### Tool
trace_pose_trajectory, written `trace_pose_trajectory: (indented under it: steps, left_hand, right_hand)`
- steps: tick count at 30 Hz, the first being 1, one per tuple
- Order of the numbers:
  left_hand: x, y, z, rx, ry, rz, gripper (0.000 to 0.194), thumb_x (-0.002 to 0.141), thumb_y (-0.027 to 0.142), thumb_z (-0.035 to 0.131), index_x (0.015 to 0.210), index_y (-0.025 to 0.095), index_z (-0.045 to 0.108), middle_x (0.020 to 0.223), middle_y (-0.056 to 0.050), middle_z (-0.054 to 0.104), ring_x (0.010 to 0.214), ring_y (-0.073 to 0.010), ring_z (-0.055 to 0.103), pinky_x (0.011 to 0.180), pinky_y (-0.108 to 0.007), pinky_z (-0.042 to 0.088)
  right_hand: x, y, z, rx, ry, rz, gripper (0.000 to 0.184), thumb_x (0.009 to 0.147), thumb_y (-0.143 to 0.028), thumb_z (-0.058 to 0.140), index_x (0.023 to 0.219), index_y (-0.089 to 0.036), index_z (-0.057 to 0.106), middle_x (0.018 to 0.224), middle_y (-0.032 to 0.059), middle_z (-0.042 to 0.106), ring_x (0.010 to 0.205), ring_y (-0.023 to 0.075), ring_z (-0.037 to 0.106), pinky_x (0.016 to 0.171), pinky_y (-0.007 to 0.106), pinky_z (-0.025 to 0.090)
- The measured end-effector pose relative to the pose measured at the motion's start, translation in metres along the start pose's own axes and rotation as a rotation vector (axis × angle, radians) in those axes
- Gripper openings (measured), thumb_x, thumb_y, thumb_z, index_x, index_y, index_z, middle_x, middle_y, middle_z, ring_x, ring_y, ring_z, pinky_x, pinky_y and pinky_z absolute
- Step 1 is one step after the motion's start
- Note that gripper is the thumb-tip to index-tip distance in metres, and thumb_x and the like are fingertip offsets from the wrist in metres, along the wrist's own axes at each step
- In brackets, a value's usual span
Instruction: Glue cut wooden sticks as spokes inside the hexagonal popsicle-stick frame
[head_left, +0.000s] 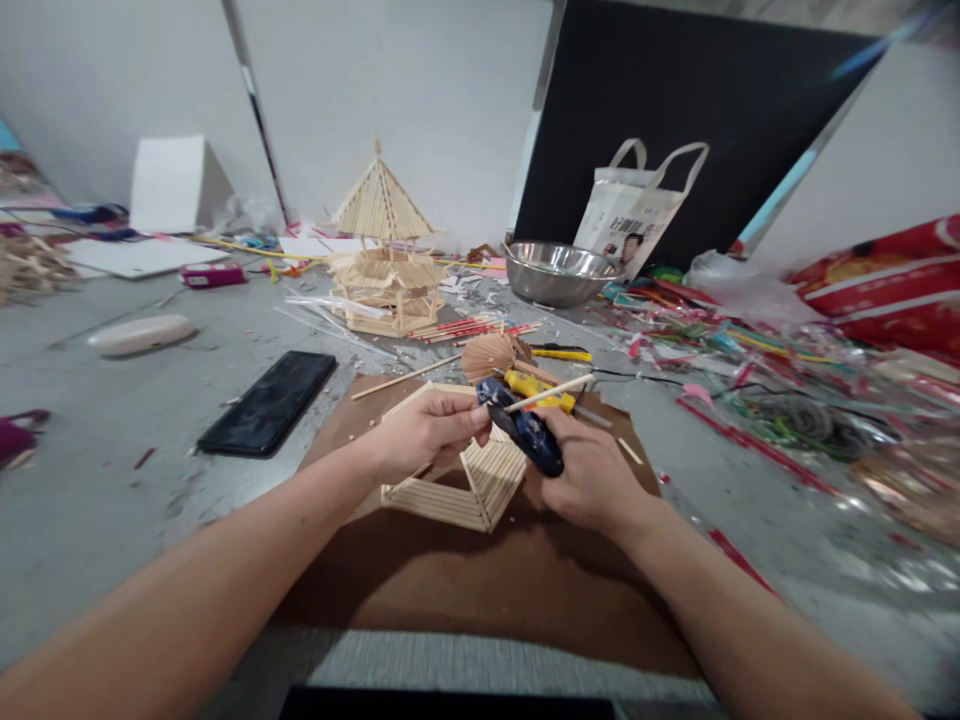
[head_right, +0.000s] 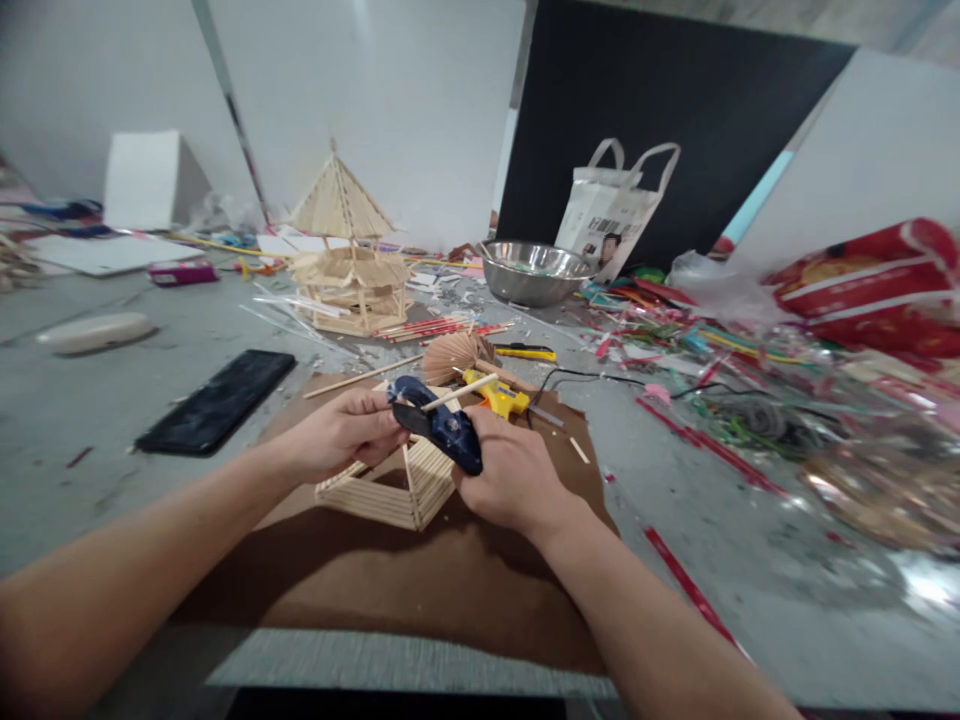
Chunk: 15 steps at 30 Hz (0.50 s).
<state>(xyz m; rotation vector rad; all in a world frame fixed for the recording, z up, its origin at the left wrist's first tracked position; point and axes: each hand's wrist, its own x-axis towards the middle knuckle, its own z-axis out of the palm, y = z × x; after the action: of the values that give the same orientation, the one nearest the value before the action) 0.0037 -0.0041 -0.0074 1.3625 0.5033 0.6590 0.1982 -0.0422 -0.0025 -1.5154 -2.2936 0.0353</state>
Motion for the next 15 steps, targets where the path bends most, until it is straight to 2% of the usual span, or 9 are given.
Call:
trace_pose_trajectory:
  steps: [10, 15]
  left_hand:
    - [0.0007, -0.0010, 0.0059, 0.017, 0.070, -0.012, 0.026, 0.078, 0.038, 0.045, 0.068, 0.014, 0.048, 0.042, 0.008, 0.021, 0.036, -0.0032, 0.015, 0.036, -0.018, 0.010]
    - [0.0028, -0.0020, 0.0088, 0.045, 0.128, -0.022, 0.027, 0.077, 0.040, 0.044, 0.069, 0.014, 0.047, 0.042, 0.009, 0.020, 0.035, -0.0032, 0.015, 0.035, -0.017, 0.011]
  right_hand:
    - [0.0011, -0.0061, -0.0054, 0.000, -0.113, 0.075, 0.028, 0.064, -0.024, 0.047, 0.090, -0.015, 0.051, 0.081, 0.0071, 0.062, 0.073, 0.0202, 0.057, 0.064, 0.028, 0.040]
    - [0.0014, -0.0059, -0.0062, 0.027, -0.123, 0.097, 0.026, 0.066, -0.025, 0.048, 0.090, -0.015, 0.053, 0.079, 0.0072, 0.062, 0.072, 0.0199, 0.056, 0.063, 0.027, 0.039]
